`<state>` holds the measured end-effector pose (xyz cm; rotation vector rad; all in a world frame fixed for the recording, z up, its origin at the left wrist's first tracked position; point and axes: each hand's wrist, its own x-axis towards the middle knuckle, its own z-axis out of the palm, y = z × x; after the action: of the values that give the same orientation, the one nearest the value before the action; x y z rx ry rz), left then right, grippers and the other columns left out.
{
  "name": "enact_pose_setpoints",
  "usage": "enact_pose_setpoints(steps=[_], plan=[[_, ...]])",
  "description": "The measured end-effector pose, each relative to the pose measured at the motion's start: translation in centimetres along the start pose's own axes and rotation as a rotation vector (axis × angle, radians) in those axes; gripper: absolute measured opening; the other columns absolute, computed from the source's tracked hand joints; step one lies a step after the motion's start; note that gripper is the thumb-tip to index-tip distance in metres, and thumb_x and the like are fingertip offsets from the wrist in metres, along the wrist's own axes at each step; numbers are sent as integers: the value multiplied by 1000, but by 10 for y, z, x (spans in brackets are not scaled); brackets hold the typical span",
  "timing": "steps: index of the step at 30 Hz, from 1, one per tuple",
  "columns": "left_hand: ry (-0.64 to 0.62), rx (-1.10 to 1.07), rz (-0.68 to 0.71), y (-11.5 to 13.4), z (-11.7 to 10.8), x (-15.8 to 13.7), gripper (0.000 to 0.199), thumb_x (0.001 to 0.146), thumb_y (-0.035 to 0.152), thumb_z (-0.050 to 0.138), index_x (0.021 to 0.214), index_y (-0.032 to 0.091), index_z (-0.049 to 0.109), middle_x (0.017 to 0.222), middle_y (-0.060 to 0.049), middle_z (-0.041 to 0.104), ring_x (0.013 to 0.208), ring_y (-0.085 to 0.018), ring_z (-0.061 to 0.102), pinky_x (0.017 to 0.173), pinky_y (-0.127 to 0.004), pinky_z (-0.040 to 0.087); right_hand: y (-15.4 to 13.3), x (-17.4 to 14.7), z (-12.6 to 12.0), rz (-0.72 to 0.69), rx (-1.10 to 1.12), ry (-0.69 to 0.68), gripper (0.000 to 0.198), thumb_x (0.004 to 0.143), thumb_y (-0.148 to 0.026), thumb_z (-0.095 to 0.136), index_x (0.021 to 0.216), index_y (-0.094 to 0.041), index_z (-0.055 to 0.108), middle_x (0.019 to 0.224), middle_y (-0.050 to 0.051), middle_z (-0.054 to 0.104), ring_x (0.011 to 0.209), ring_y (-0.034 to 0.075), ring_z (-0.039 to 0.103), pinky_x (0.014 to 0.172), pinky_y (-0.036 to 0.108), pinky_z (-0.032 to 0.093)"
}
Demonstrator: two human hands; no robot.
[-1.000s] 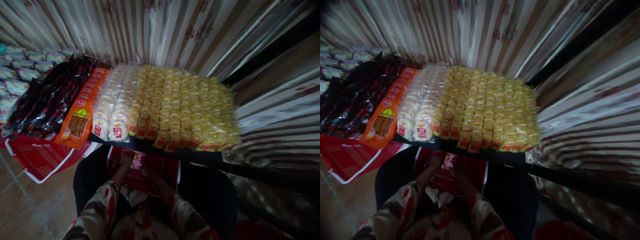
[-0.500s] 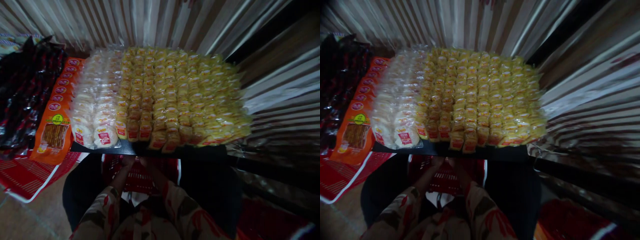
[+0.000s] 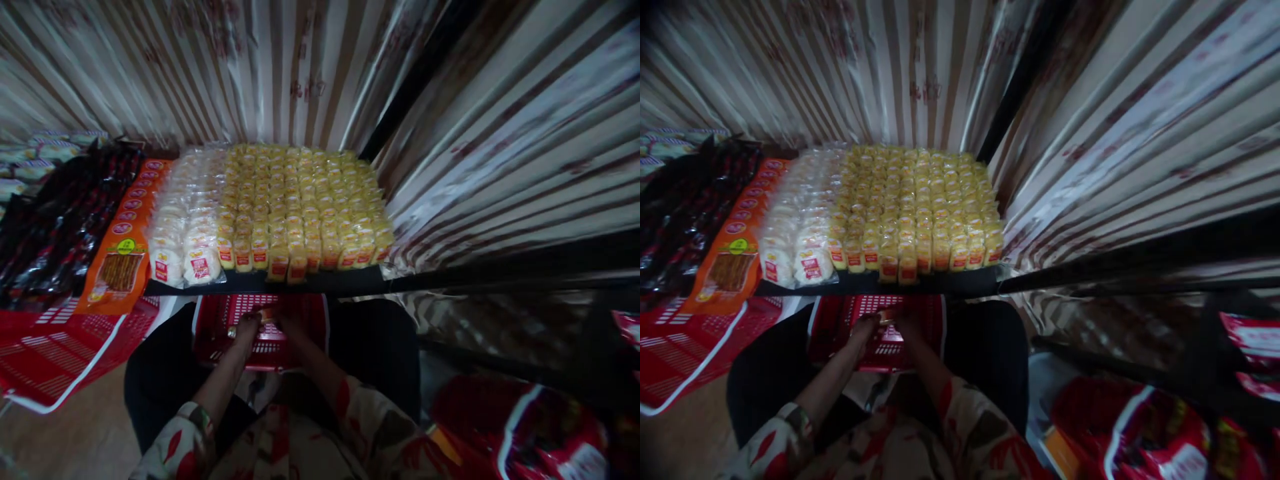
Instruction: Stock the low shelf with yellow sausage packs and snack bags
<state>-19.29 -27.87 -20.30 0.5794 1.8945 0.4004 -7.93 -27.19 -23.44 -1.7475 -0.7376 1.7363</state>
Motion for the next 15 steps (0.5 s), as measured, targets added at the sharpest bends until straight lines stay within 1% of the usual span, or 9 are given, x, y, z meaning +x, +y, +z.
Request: enact_pose_setpoints(steps=[2,3,6,8,10,12,15], plan=[[-11,-72,24,3,-1,-15,24,85,17,44,107,12,53,67,-2,64,53,-9,61,50,-19,47,0,-14,-2,16,34,44,15,83,-26,50,78,-14,57,58,-3,54,49,8,48,50,22,42],[-18,-102,41,5,-1,-22,26,85,16,44,109,12,51,70,-2,65,54,-9,61,52,-18,48,-1,-21,-3,20,51,63,13,81,-24,48,76,-15,57,54,-4,52,47,8,46,48,22,40],[-40,-161,100,10,-2,-40,28,83,12,44,110,15,52,81,-4,67,61,-9,64,56,-18,49,-4,-41,-9,10,85,90,13,75,-22,49,81,-16,58,52,-4,53,45,10,47,47,22,39],[-40,-162,147,13,-3,-50,29,81,10,46,109,16,53,88,-5,67,66,-10,65,57,-18,50,-7,-52,-15,-3,100,88,18,72,-21,51,87,-16,59,59,-2,59,49,12,52,49,23,41],[-26,-106,238,15,-5,-59,32,79,10,47,109,17,54,94,-5,66,73,-12,65,62,-20,51,-10,-61,-22,-40,91,92,24,71,-20,53,94,-17,58,75,2,65,62,14,60,55,25,46],[-8,-4,378,18,-7,-68,35,77,10,48,111,17,54,97,-6,66,82,-14,65,69,-23,52,-11,-70,-29,-107,13,118,29,70,-19,54,99,-18,57,91,5,67,79,17,63,68,28,50],[41,127,602,26,-9,-83,40,76,12,48,115,18,53,104,-7,64,96,-18,61,84,-29,49,-13,-81,-39,-217,-165,179,37,71,-18,54,108,-19,55,103,8,65,96,21,62,83,33,49]])
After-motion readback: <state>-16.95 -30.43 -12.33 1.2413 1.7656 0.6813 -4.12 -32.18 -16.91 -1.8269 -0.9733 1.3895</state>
